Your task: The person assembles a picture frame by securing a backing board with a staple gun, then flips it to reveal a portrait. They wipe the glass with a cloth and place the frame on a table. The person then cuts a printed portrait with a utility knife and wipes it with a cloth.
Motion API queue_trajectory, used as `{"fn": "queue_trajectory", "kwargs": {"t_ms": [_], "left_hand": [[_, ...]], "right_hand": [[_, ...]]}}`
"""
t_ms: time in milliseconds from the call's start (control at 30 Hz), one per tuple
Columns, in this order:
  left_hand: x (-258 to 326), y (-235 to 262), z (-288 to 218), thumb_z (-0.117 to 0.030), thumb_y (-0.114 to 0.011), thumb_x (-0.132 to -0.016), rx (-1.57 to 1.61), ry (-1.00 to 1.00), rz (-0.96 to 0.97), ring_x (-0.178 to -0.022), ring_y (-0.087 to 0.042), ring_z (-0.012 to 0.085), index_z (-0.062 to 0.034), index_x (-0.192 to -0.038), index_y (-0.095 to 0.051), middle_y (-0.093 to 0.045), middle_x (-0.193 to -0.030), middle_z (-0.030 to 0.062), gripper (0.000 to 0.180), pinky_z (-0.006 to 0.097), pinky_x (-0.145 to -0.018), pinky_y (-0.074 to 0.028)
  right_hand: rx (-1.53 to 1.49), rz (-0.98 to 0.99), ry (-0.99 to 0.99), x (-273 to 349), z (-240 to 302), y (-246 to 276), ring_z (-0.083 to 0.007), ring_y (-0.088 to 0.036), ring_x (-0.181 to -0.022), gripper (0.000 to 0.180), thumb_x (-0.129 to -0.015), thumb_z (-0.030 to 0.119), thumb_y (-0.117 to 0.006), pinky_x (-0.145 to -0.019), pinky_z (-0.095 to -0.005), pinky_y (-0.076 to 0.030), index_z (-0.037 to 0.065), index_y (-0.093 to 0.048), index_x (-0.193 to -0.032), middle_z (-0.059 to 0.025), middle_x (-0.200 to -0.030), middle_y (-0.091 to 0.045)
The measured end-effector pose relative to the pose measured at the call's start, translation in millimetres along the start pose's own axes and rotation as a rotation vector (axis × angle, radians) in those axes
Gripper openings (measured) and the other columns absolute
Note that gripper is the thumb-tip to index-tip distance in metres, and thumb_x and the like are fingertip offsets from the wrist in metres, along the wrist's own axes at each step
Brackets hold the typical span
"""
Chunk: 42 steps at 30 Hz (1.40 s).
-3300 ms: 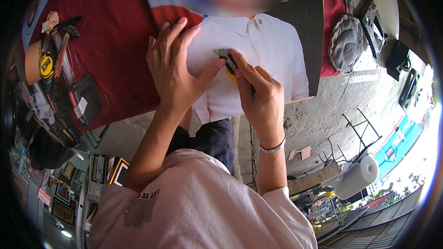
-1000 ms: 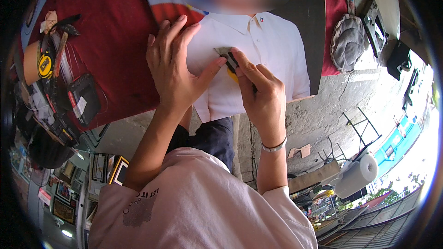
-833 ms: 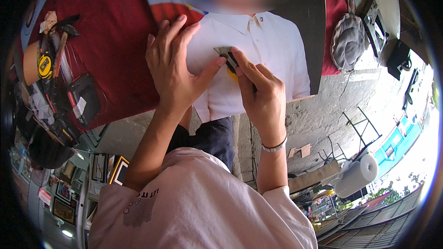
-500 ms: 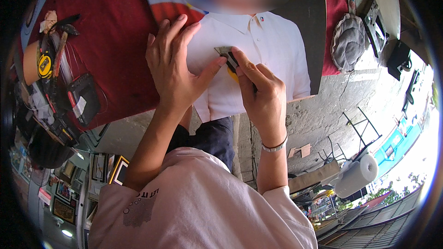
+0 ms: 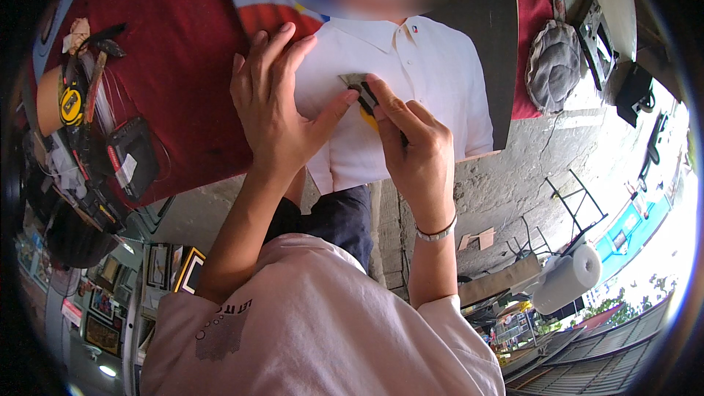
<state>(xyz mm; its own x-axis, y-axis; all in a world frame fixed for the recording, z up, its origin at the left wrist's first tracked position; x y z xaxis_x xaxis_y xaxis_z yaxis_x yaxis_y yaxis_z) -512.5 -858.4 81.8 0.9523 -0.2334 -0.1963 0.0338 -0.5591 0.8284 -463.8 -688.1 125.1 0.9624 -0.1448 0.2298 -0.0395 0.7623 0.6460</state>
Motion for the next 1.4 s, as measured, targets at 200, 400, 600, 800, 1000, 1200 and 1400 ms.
{"fn": "queue_trajectory", "kwargs": {"t_ms": [200,400,600,800,1000,1200,1400], "left_hand": [[-0.4,1.6,-1.0,-0.059,-0.073,-0.080,0.021,0.003,0.006,-0.136,-0.045,0.0319,-0.0133,-0.133,-0.057,-0.053,-0.141,0.0060,0.071,0.059,-0.112,-0.029],[-2.0,4.1,-2.5,-0.057,-0.073,-0.081,0.028,0.010,0.024,-0.136,-0.045,0.0320,-0.0128,-0.133,-0.057,-0.052,-0.141,0.0069,0.070,0.059,-0.113,-0.027],[-1.3,2.9,-2.5,-0.057,-0.073,-0.081,0.026,0.005,0.009,-0.136,-0.045,0.0320,-0.0129,-0.133,-0.057,-0.052,-0.141,0.0064,0.070,0.059,-0.113,-0.027],[-0.2,0.4,-0.3,-0.061,-0.074,-0.079,0.015,0.004,0.001,-0.136,-0.045,0.0318,-0.0138,-0.132,-0.058,-0.052,-0.142,0.0050,0.073,0.059,-0.112,-0.029],[-0.8,0.8,-0.3,-0.062,-0.074,-0.078,0.003,0.007,0.014,-0.135,-0.046,0.0317,-0.0143,-0.132,-0.059,-0.053,-0.143,0.0043,0.073,0.060,-0.111,-0.030],[0.1,-0.5,0.3,-0.062,-0.074,-0.079,0.006,0.003,0.001,-0.135,-0.046,0.0319,-0.0143,-0.132,-0.059,-0.053,-0.143,0.0043,0.073,0.060,-0.111,-0.030],[-0.5,0.7,-0.8,-0.062,-0.074,-0.078,0.002,0.006,0.004,-0.135,-0.046,0.0319,-0.0140,-0.132,-0.058,-0.053,-0.142,0.0048,0.073,0.059,-0.111,-0.030]], "right_hand": [[0.006,0.002,-0.003,-0.3,0.6,-0.2,-0.0125,-0.049,-0.054,0.037,-0.093,0.004,-0.067,-0.053,-0.0300,-0.045,0.014,-0.070,-0.128,-0.0079,-0.069,-0.060],[0.012,0.008,-0.008,-0.6,1.7,0.4,-0.0122,-0.048,-0.054,0.037,-0.093,0.004,-0.067,-0.053,-0.0297,-0.044,0.014,-0.070,-0.129,-0.0076,-0.068,-0.059],[0.008,0.017,-0.032,0.0,0.9,0.9,-0.0114,-0.046,-0.054,0.037,-0.093,0.004,-0.067,-0.052,-0.0295,-0.043,0.014,-0.070,-0.128,-0.0071,-0.067,-0.058],[0.001,0.014,-0.027,-0.5,2.3,1.3,-0.0114,-0.046,-0.054,0.037,-0.093,0.004,-0.067,-0.052,-0.0295,-0.043,0.013,-0.070,-0.128,-0.0074,-0.068,-0.059],[0.005,0.020,-0.036,-0.8,2.6,1.5,-0.0117,-0.046,-0.054,0.037,-0.093,0.004,-0.068,-0.052,-0.0295,-0.043,0.013,-0.070,-0.128,-0.0077,-0.067,-0.058],[0.002,0.019,-0.039,-0.4,3.5,1.8,-0.0119,-0.046,-0.054,0.037,-0.093,0.004,-0.068,-0.052,-0.0296,-0.043,0.013,-0.070,-0.128,-0.0072,-0.067,-0.057],[0.010,0.019,-0.004,-0.5,0.4,1.1,-0.0114,-0.047,-0.054,0.036,-0.093,0.005,-0.068,-0.052,-0.0292,-0.043,0.013,-0.070,-0.128,-0.0069,-0.067,-0.058]]}}
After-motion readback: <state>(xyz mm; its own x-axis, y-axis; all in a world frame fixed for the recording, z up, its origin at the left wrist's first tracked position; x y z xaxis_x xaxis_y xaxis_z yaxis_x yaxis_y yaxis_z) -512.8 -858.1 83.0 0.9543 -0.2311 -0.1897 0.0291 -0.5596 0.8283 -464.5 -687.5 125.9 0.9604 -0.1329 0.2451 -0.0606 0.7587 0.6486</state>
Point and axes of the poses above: each hand's wrist, its own x-axis away from the middle knuckle, its own y-axis out of the back of the hand, z = x × y, the point moved 3 cm from there along -x, towards the middle knuckle
